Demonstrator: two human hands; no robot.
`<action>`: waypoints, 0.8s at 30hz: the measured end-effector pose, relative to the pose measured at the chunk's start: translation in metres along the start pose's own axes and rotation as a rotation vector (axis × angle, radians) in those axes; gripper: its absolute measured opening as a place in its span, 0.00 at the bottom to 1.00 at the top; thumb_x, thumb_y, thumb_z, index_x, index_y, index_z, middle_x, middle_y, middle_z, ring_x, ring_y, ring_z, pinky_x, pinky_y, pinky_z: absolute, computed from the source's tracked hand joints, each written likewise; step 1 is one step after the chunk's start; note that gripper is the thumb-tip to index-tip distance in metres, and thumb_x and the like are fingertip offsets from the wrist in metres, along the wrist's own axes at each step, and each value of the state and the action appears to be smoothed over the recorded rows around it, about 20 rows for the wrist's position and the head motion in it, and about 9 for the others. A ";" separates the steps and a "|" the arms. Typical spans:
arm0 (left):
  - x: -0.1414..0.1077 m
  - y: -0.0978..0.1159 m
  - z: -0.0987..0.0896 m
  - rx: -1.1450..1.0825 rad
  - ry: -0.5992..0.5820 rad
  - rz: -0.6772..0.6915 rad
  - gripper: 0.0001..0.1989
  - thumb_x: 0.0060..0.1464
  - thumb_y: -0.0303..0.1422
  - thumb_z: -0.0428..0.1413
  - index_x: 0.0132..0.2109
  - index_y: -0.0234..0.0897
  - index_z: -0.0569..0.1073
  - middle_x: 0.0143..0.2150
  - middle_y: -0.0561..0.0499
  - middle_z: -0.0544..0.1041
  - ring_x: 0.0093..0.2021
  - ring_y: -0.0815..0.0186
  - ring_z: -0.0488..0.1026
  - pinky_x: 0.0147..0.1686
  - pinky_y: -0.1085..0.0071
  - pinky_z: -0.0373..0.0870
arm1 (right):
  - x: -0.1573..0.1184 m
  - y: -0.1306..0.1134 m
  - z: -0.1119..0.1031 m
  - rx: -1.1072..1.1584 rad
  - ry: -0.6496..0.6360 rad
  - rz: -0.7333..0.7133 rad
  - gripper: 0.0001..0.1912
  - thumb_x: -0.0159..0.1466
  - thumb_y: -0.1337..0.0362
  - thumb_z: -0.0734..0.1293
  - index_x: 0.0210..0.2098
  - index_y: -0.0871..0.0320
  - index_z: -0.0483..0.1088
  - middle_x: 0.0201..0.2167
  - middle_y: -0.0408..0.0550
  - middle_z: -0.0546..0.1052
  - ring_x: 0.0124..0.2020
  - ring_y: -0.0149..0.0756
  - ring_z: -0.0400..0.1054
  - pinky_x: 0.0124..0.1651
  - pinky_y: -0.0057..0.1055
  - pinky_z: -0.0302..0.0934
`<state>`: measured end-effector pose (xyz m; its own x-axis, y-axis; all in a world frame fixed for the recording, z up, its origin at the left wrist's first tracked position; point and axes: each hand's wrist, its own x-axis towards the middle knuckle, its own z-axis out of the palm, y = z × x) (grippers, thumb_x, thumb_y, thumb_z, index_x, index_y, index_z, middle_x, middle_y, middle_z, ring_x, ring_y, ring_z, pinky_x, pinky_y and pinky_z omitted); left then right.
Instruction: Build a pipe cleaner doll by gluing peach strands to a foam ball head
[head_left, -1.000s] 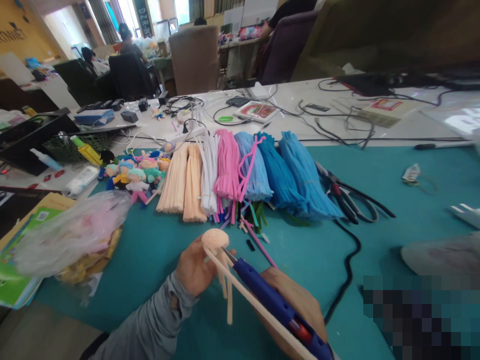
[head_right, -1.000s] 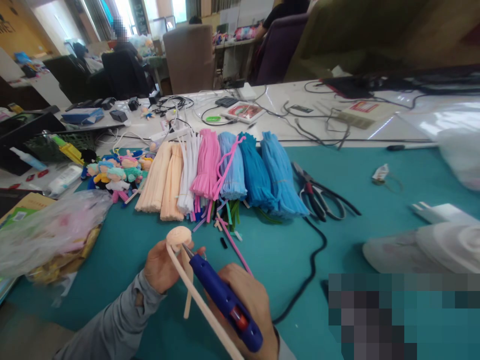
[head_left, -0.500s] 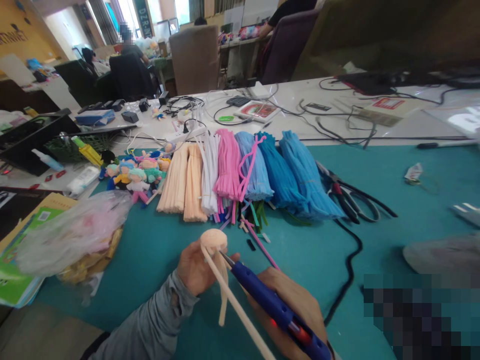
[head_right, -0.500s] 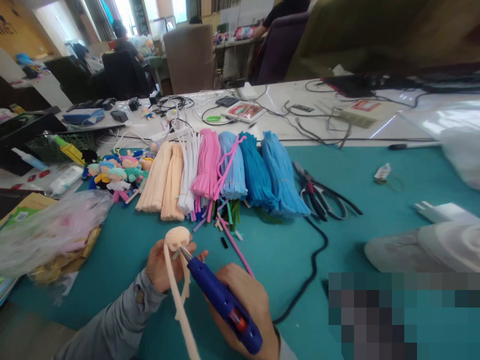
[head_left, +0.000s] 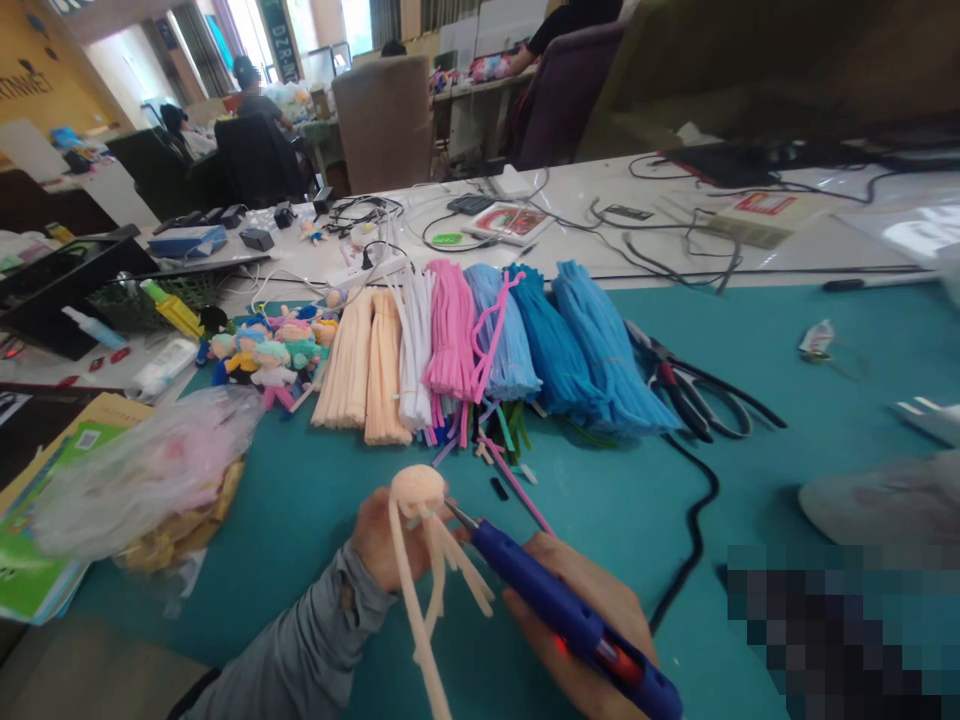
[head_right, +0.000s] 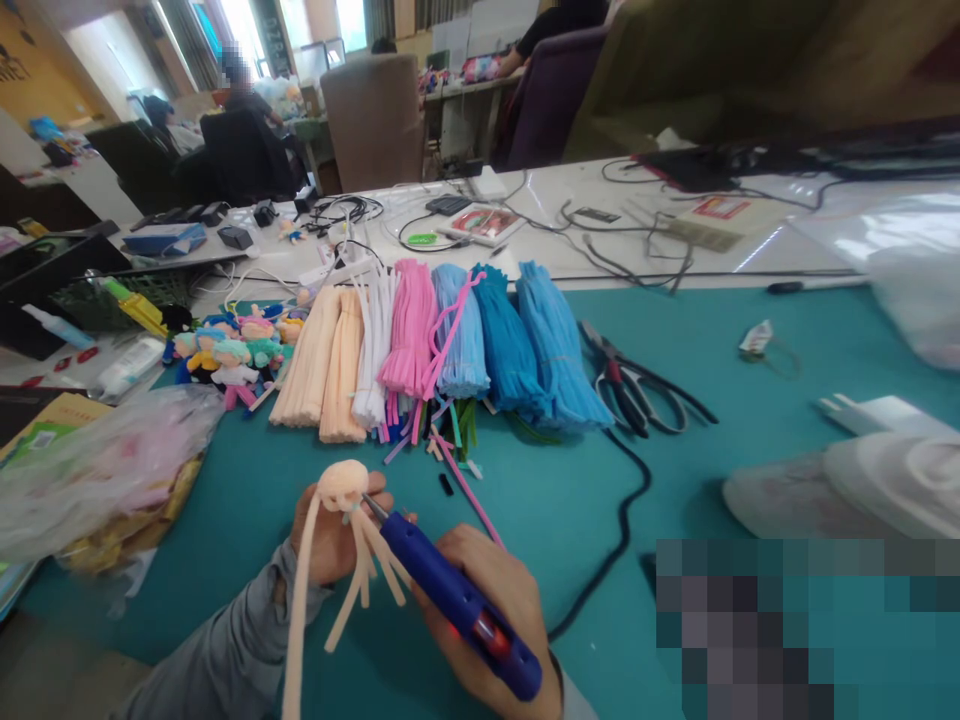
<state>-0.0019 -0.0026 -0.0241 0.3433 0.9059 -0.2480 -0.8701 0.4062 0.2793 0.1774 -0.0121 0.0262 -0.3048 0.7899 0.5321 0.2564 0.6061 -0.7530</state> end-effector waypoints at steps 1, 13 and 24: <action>0.000 0.000 0.000 0.007 0.002 -0.004 0.15 0.38 0.40 0.61 0.32 0.36 0.70 0.28 0.49 0.72 0.35 0.57 0.72 0.51 0.45 0.60 | -0.001 0.000 0.000 -0.010 0.001 0.010 0.07 0.62 0.64 0.65 0.27 0.54 0.64 0.20 0.42 0.71 0.19 0.33 0.67 0.24 0.29 0.63; -0.001 0.001 -0.004 0.024 -0.020 -0.037 0.17 0.37 0.41 0.62 0.34 0.34 0.70 0.27 0.50 0.71 0.34 0.58 0.72 0.51 0.46 0.60 | -0.007 -0.001 0.004 -0.046 0.026 0.079 0.11 0.63 0.55 0.63 0.27 0.52 0.66 0.19 0.44 0.71 0.20 0.37 0.68 0.23 0.32 0.63; -0.001 0.002 -0.007 0.056 -0.047 -0.059 0.19 0.38 0.43 0.61 0.35 0.35 0.71 0.27 0.49 0.72 0.36 0.55 0.74 0.52 0.46 0.61 | -0.002 0.000 0.001 -0.040 0.001 0.008 0.08 0.62 0.63 0.65 0.26 0.54 0.65 0.19 0.41 0.71 0.18 0.32 0.66 0.23 0.28 0.62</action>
<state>-0.0059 -0.0032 -0.0299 0.4104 0.8844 -0.2224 -0.8272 0.4637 0.3175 0.1777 -0.0141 0.0247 -0.3020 0.7950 0.5261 0.2955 0.6028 -0.7412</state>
